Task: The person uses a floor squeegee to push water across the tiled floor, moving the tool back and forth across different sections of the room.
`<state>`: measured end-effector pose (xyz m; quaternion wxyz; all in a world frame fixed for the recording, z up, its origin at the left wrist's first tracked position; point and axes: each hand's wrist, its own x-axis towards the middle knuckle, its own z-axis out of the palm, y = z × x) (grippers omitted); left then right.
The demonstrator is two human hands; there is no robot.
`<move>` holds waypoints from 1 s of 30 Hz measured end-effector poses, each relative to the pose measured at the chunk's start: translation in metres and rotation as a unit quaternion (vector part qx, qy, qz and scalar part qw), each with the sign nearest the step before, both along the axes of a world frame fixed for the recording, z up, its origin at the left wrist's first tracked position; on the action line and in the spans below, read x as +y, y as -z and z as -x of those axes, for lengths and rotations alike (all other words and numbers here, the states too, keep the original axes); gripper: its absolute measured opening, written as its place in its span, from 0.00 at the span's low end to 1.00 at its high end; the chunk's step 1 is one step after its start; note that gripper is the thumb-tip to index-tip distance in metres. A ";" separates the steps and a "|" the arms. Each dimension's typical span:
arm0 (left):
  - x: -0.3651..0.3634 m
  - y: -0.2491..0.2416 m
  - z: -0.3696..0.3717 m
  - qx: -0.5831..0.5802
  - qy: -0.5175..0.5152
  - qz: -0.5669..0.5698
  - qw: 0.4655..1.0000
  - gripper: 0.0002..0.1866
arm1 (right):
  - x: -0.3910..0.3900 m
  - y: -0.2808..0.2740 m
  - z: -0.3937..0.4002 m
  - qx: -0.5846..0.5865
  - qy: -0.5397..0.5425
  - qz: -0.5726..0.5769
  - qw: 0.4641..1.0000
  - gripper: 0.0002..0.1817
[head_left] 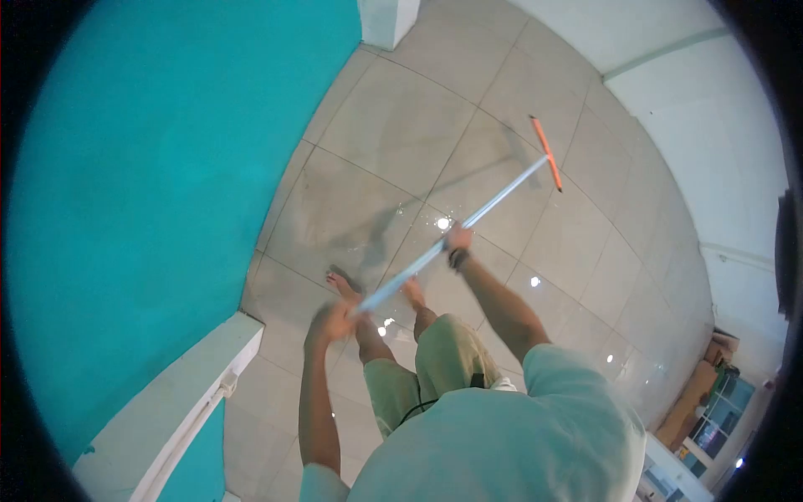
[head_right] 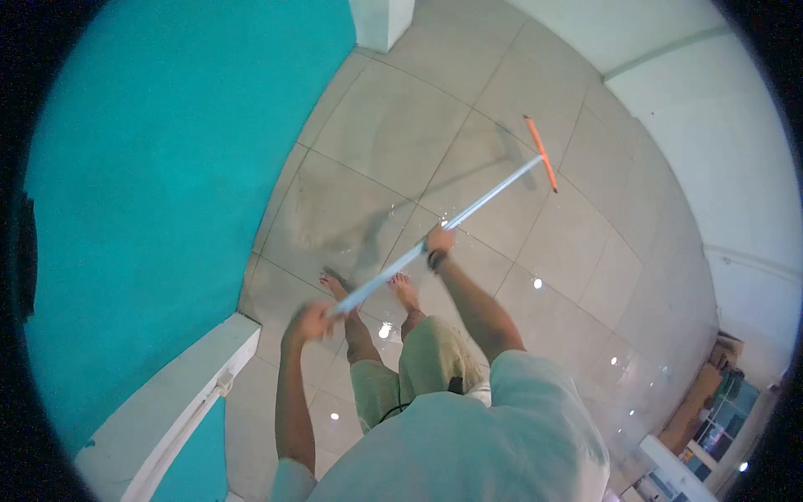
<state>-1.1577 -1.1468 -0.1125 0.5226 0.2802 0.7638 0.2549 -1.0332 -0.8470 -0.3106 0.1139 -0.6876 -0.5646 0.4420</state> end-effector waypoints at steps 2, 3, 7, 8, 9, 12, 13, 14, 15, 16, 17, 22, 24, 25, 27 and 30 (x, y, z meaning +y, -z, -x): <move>0.084 -0.017 0.023 0.219 0.055 -0.039 0.973 0.15 | 0.080 0.026 -0.011 -0.045 0.041 0.006 0.998 0.20; 0.122 -0.025 0.028 0.310 0.060 -0.044 0.948 0.14 | 0.099 -0.016 -0.007 0.053 0.070 0.053 0.995 0.16; 0.220 -0.043 0.038 0.353 0.118 -0.104 0.922 0.13 | 0.167 -0.027 -0.034 0.112 0.227 0.142 0.957 0.07; 0.235 -0.043 0.038 0.353 0.164 -0.095 0.916 0.13 | 0.165 -0.029 -0.032 0.118 0.250 0.162 0.947 0.07; 0.242 -0.044 0.042 0.354 0.209 -0.086 0.908 0.14 | 0.162 -0.032 -0.030 0.123 0.274 0.181 0.936 0.06; 0.220 -0.052 0.070 0.380 0.193 -0.110 0.898 0.14 | 0.137 -0.021 -0.008 0.165 0.272 0.238 0.918 0.05; 0.205 -0.059 0.086 0.371 0.205 -0.074 0.902 0.14 | 0.133 0.026 -0.001 0.168 0.200 0.251 0.932 0.08; 0.186 -0.069 0.105 0.365 0.217 -0.038 0.905 0.14 | 0.115 0.028 0.025 0.182 0.233 0.252 0.921 0.09; 0.166 -0.083 0.125 0.363 0.204 -0.022 0.909 0.15 | 0.089 0.029 0.059 0.197 0.264 0.255 0.909 0.11; 0.142 -0.095 0.143 0.360 0.189 -0.002 0.914 0.15 | 0.065 0.021 0.084 0.129 0.080 0.241 0.959 0.10; 0.116 -0.101 0.159 0.367 0.169 0.007 0.915 0.13 | 0.038 -0.001 0.115 0.119 0.030 0.250 0.961 0.09; -0.037 -0.145 0.207 0.364 0.107 0.136 0.915 0.13 | -0.122 -0.009 0.234 0.097 -0.123 0.247 0.956 0.11; -0.089 -0.170 0.207 0.335 0.064 0.182 0.922 0.14 | -0.182 -0.029 0.259 0.068 -0.130 0.267 0.952 0.12; -0.124 -0.173 0.209 0.360 0.056 0.180 0.914 0.14 | -0.216 -0.062 0.269 0.073 -0.052 0.300 0.950 0.13; -0.183 -0.186 0.207 0.380 0.034 0.183 0.906 0.14 | -0.280 -0.105 0.283 0.085 0.101 0.349 0.928 0.14; -0.240 -0.222 0.189 0.442 -0.032 0.158 0.882 0.14 | -0.348 -0.132 0.284 0.095 0.035 0.381 0.919 0.17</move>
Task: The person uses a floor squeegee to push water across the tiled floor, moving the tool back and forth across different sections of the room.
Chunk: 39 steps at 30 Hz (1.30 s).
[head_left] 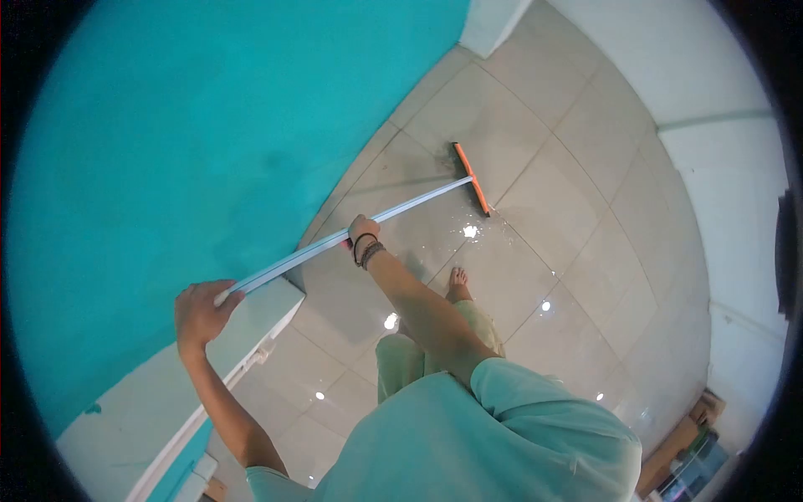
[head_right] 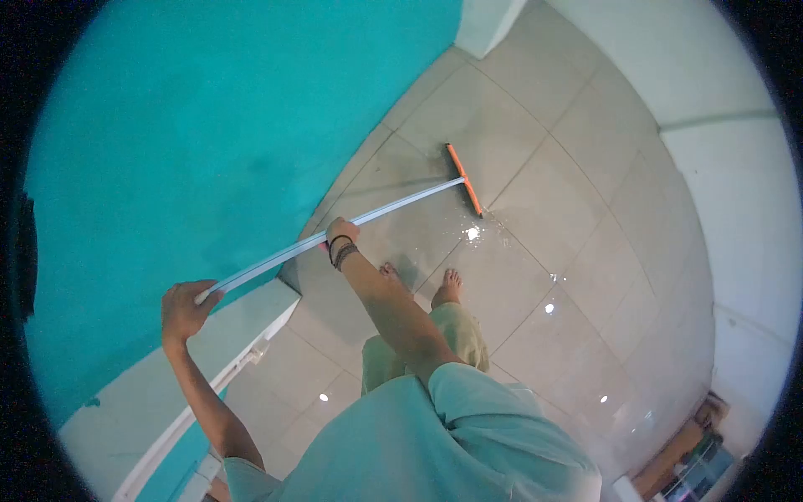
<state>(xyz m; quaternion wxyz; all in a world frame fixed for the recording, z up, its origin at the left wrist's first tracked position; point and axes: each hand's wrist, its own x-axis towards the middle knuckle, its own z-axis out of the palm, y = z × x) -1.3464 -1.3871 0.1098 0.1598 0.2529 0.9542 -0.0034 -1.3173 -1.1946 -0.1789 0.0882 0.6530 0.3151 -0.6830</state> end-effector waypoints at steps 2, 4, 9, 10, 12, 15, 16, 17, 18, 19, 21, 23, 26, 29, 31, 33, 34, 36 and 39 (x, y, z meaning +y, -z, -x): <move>-0.017 -0.022 -0.014 -0.011 -0.042 0.002 0.999 0.13 | -0.021 -0.015 -0.009 0.028 -0.033 0.022 0.999 0.17; -0.023 -0.027 -0.028 -0.041 -0.080 -0.004 0.996 0.13 | -0.024 -0.025 -0.012 0.053 -0.065 0.018 0.996 0.19; 0.000 0.031 -0.070 -0.183 -0.182 -0.016 0.966 0.13 | 0.018 0.020 -0.007 -0.036 -0.174 -0.218 0.960 0.17; 0.001 0.060 -0.086 -0.165 -0.155 -0.085 0.970 0.14 | 0.033 0.038 -0.008 -0.039 -0.278 -0.328 0.902 0.18; 0.019 0.097 -0.105 -0.298 -0.166 -0.113 0.933 0.17 | 0.069 0.082 -0.008 -0.031 -0.335 -0.422 0.842 0.19; 0.059 0.135 -0.102 -0.546 -0.270 -0.302 0.734 0.20 | 0.123 0.131 -0.001 0.016 -0.332 -0.410 0.849 0.20; 0.065 0.150 -0.102 -0.588 -0.293 -0.395 0.642 0.21 | 0.141 0.137 0.000 -0.013 -0.327 -0.348 0.879 0.17; 0.071 0.161 -0.103 -0.588 -0.296 -0.397 0.640 0.21 | 0.154 0.137 0.002 -0.040 -0.317 -0.284 0.904 0.16; 0.076 0.170 -0.104 -0.620 -0.326 -0.418 0.579 0.22 | 0.157 0.116 0.001 -0.038 -0.318 -0.284 0.904 0.16; 0.080 0.174 -0.103 -0.648 -0.352 -0.435 0.516 0.22 | 0.158 0.081 0.002 -0.032 -0.307 -0.223 0.925 0.15; 0.082 0.170 -0.111 -0.644 -0.392 -0.458 0.472 0.22 | 0.153 0.063 0.000 -0.027 -0.296 -0.155 0.942 0.13; 0.070 0.164 -0.130 -0.622 -0.421 -0.443 0.489 0.21 | 0.133 0.078 -0.008 0.004 -0.301 -0.172 0.938 0.16; 0.037 0.154 -0.170 -0.609 -0.422 -0.474 0.476 0.20 | 0.104 0.184 -0.049 0.103 -0.576 -0.269 0.765 0.10; -0.002 0.136 -0.209 -0.588 -0.442 -0.479 0.479 0.19 | 0.044 0.145 -0.078 0.063 -0.536 -0.248 0.805 0.13; -0.035 0.128 -0.249 -0.574 -0.469 -0.473 0.477 0.19 | -0.001 0.056 -0.097 -0.032 -0.397 -0.129 0.908 0.13; -0.073 0.124 -0.287 -0.560 -0.495 -0.474 0.465 0.20 | -0.045 0.059 -0.130 -0.031 -0.456 -0.151 0.877 0.12; -0.088 0.123 -0.307 -0.553 -0.503 -0.481 0.458 0.20 | -0.065 0.066 -0.144 -0.031 -0.511 -0.171 0.842 0.11; -0.118 0.113 -0.347 -0.545 -0.515 -0.488 0.447 0.20 | -0.103 0.079 -0.180 -0.038 -0.620 -0.205 0.756 0.10; -0.158 0.103 -0.409 -0.532 -0.540 -0.496 0.423 0.20 | -0.158 0.044 -0.231 -0.081 -0.432 -0.150 0.886 0.14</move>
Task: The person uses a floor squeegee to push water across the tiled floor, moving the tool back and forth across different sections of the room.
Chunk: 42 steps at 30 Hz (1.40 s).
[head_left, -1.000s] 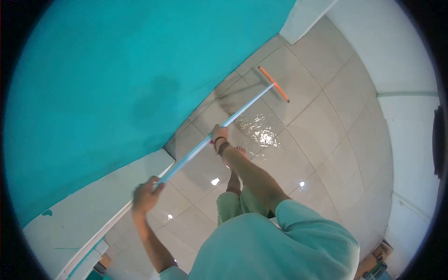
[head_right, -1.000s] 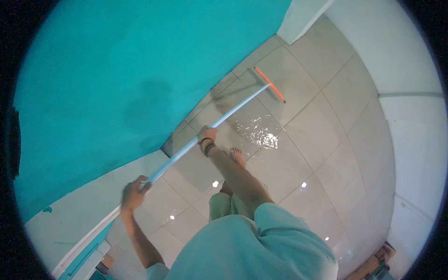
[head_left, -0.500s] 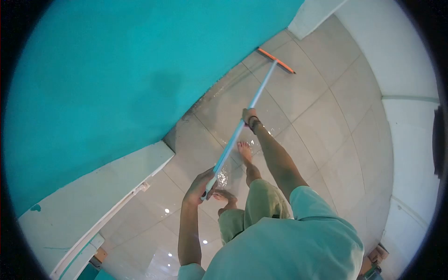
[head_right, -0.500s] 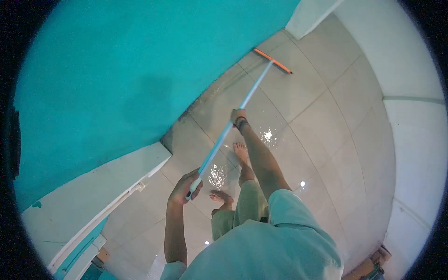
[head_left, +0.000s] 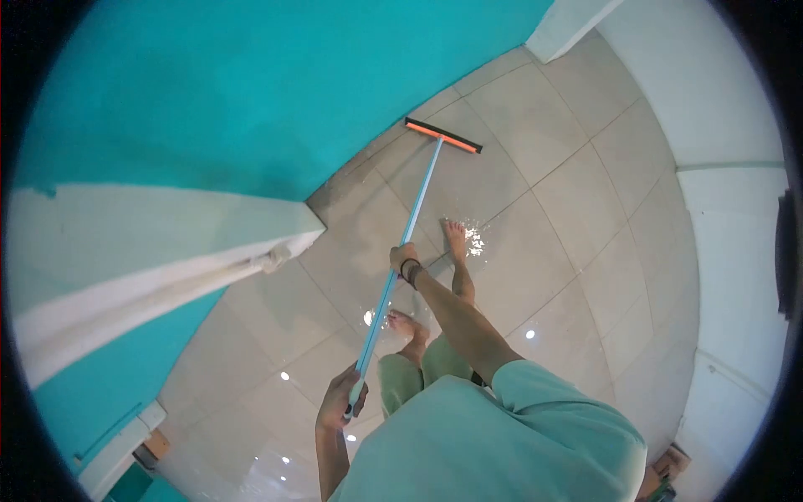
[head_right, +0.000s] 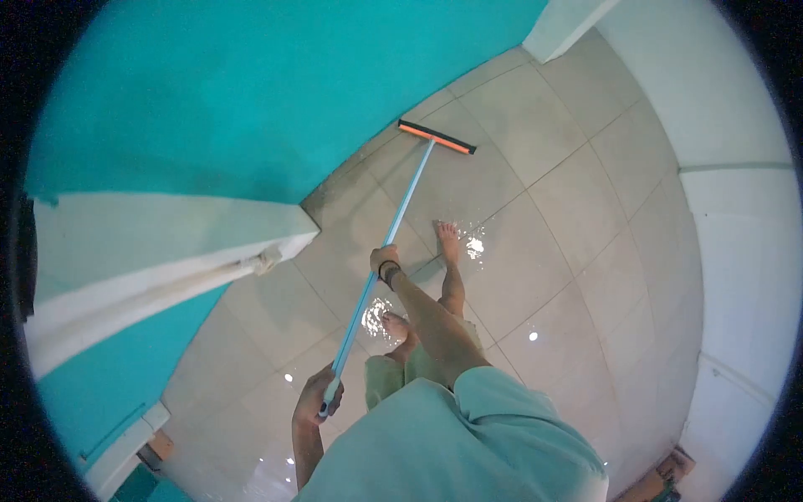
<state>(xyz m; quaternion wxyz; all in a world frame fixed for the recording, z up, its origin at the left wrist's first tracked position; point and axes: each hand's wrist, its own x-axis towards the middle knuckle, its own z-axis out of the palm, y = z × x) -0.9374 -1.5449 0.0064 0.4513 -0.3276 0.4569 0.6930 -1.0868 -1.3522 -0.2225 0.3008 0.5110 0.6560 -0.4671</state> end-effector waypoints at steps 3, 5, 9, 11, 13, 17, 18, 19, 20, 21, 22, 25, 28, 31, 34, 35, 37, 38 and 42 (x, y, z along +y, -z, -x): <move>-0.029 -0.024 -0.044 0.043 0.023 0.011 0.999 0.21 | -0.030 0.020 -0.047 0.088 -0.109 -0.036 0.990 0.18; -0.032 -0.024 -0.056 0.048 0.025 0.014 0.998 0.21 | -0.034 -0.039 -0.056 0.075 -0.079 0.020 0.994 0.19; -0.025 0.005 -0.045 0.082 0.051 0.022 0.995 0.21 | -0.008 0.020 -0.039 0.142 -0.077 -0.050 0.986 0.19; -0.002 0.012 -0.016 0.077 0.050 -0.002 0.996 0.20 | 0.025 0.031 -0.016 0.146 -0.113 -0.070 0.980 0.16; 0.023 0.025 0.003 0.085 0.011 -0.017 0.996 0.18 | 0.051 0.010 0.016 0.123 -0.095 -0.020 0.988 0.16; 0.051 0.038 -0.006 0.057 -0.039 -0.022 0.997 0.19 | 0.060 0.009 0.018 0.061 -0.088 -0.004 0.994 0.16; 0.048 0.035 -0.021 0.048 -0.041 -0.022 0.998 0.19 | 0.055 0.011 0.005 0.052 -0.090 -0.004 0.995 0.16; 0.049 0.024 -0.032 0.041 -0.045 -0.006 0.998 0.20 | 0.049 0.007 -0.010 0.049 -0.182 -0.006 0.982 0.14; 0.049 0.018 -0.042 0.040 -0.050 0.010 0.998 0.20 | 0.042 0.002 -0.018 0.052 -0.273 -0.009 0.961 0.13; 0.044 0.013 -0.060 0.027 -0.060 0.007 0.998 0.20 | 0.033 -0.002 -0.031 0.055 -0.360 -0.011 0.931 0.12; 0.040 0.009 -0.080 0.016 -0.070 0.005 0.997 0.20 | 0.024 -0.004 -0.045 0.057 -0.454 -0.034 0.889 0.13; 0.043 -0.016 -0.132 -0.034 -0.108 0.044 0.993 0.19 | -0.005 0.018 -0.110 0.062 -0.501 -0.061 0.861 0.14; 0.057 -0.048 -0.164 -0.074 -0.159 0.060 0.983 0.19 | -0.008 0.026 -0.148 0.064 -0.426 -0.073 0.900 0.17; 0.078 -0.070 -0.186 -0.090 -0.226 0.054 0.968 0.20 | 0.002 -0.031 -0.158 0.063 -0.398 -0.030 0.915 0.20; 0.106 -0.073 -0.201 -0.117 -0.265 0.086 0.953 0.21 | 0.007 -0.051 -0.160 0.066 -0.412 -0.011 0.909 0.22; 0.115 -0.058 -0.208 -0.084 -0.269 0.063 0.957 0.21 | 0.012 -0.042 -0.155 0.075 -0.434 -0.030 0.897 0.21; 0.138 -0.021 -0.213 -0.036 -0.286 0.031 0.957 0.21 | 0.031 0.030 -0.149 0.289 -0.540 -0.245 0.752 0.19; 0.150 -0.005 -0.214 -0.026 -0.297 0.023 0.954 0.21 | 0.038 0.065 -0.145 0.323 -0.556 -0.284 0.712 0.18; 0.178 0.028 -0.218 -0.135 -0.303 0.026 0.943 0.20 | 0.038 0.051 -0.119 0.039 -0.432 -0.019 0.901 0.18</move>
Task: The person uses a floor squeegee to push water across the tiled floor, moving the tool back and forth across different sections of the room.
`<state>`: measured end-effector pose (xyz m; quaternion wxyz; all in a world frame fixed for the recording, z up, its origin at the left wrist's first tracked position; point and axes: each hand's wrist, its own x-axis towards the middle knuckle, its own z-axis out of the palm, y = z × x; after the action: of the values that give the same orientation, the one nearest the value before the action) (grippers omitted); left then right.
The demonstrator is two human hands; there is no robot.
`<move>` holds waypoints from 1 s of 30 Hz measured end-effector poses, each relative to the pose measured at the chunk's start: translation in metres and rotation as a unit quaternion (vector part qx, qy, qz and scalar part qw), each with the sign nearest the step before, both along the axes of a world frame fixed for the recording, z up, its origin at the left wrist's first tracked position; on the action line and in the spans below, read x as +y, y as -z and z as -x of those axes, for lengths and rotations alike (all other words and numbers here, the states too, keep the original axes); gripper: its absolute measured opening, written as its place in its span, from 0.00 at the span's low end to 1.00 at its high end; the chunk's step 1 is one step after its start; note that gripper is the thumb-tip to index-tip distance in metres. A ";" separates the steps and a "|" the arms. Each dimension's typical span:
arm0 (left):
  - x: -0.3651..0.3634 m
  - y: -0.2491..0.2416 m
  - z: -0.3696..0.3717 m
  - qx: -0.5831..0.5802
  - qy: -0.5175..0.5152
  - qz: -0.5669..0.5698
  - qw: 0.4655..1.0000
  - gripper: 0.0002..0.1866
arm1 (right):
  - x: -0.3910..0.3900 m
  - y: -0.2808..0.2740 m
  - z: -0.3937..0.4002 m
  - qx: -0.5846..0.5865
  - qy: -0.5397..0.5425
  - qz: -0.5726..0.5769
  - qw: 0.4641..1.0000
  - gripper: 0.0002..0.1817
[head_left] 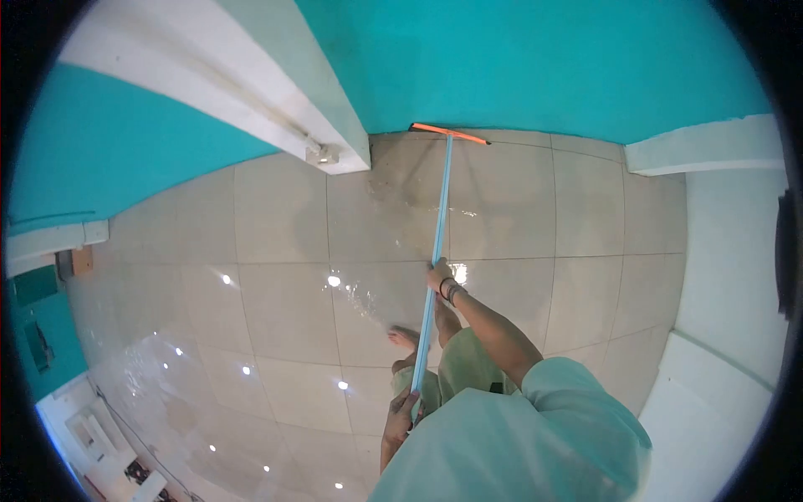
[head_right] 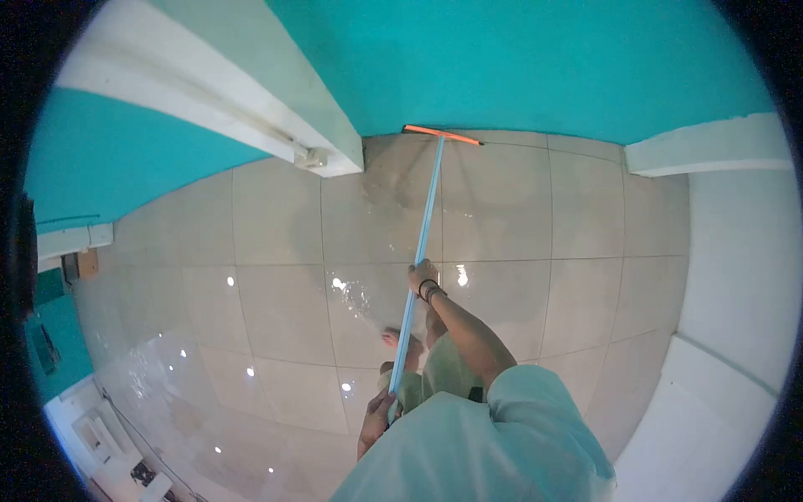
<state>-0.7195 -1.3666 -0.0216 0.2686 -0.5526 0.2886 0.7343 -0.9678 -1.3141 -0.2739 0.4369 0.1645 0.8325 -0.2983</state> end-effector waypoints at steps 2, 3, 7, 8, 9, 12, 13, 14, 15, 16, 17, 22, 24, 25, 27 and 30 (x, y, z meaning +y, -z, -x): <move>0.009 0.007 -0.030 0.077 -0.009 0.000 0.997 0.19 | 0.004 0.001 -0.016 0.018 -0.045 0.011 0.999 0.18; 0.018 0.011 -0.050 0.079 -0.017 -0.001 0.997 0.19 | 0.010 0.016 -0.039 0.343 -0.142 -0.050 0.927 0.18; 0.018 -0.023 -0.112 0.075 0.009 0.095 0.993 0.18 | -0.004 -0.097 -0.104 -0.005 -0.185 -0.032 0.982 0.19; 0.016 -0.037 -0.121 0.063 -0.014 0.052 0.997 0.18 | -0.004 -0.108 -0.117 -0.036 -0.123 0.018 0.992 0.21; 0.019 -0.034 -0.138 0.062 -0.080 0.008 0.995 0.18 | -0.004 -0.112 -0.123 -0.064 -0.060 0.067 0.994 0.22; 0.022 -0.033 -0.125 0.094 -0.047 0.061 0.993 0.19 | -0.002 -0.042 -0.138 0.098 -0.182 -0.001 0.978 0.23; 0.028 -0.019 -0.120 0.102 -0.064 0.075 0.990 0.19 | -0.007 -0.040 -0.127 0.168 -0.206 -0.020 0.964 0.23; 0.036 0.001 -0.111 0.109 -0.081 0.090 0.987 0.19 | -0.001 0.033 -0.117 0.364 -0.273 -0.054 0.889 0.24; 0.041 0.016 -0.098 0.131 -0.092 0.077 0.984 0.19 | 0.007 0.107 -0.107 0.549 -0.305 -0.140 0.766 0.25; 0.042 0.029 -0.082 0.153 -0.100 0.066 0.981 0.19 | -0.011 0.061 -0.076 0.217 -0.210 -0.041 0.953 0.24; 0.042 0.038 -0.063 0.179 -0.127 0.041 0.975 0.18 | -0.019 0.050 -0.047 0.150 -0.180 0.005 0.972 0.23; 0.062 0.045 -0.048 0.209 -0.226 -0.028 0.951 0.17 | -0.023 0.003 -0.023 0.083 -0.209 -0.048 0.973 0.21; 0.066 0.030 -0.058 0.155 -0.175 0.004 0.972 0.17 | -0.017 0.006 -0.039 -0.009 -0.260 -0.007 0.966 0.21; 0.071 0.031 -0.078 0.146 -0.168 0.003 0.975 0.17 | -0.012 0.006 -0.056 0.001 -0.277 -0.005 0.961 0.23; 0.079 0.032 -0.124 0.084 -0.163 -0.019 0.983 0.17 | 0.001 0.008 -0.098 0.069 -0.324 -0.016 0.943 0.27; 0.065 -0.005 -0.149 0.085 -0.138 0.033 0.986 0.18 | 0.027 0.035 -0.148 0.207 -0.383 -0.015 0.900 0.34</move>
<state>-0.5706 -1.3012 -0.0166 0.1202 -0.5311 0.2554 0.7989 -0.8200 -1.2875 -0.3093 0.3332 -0.2259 0.9071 -0.1231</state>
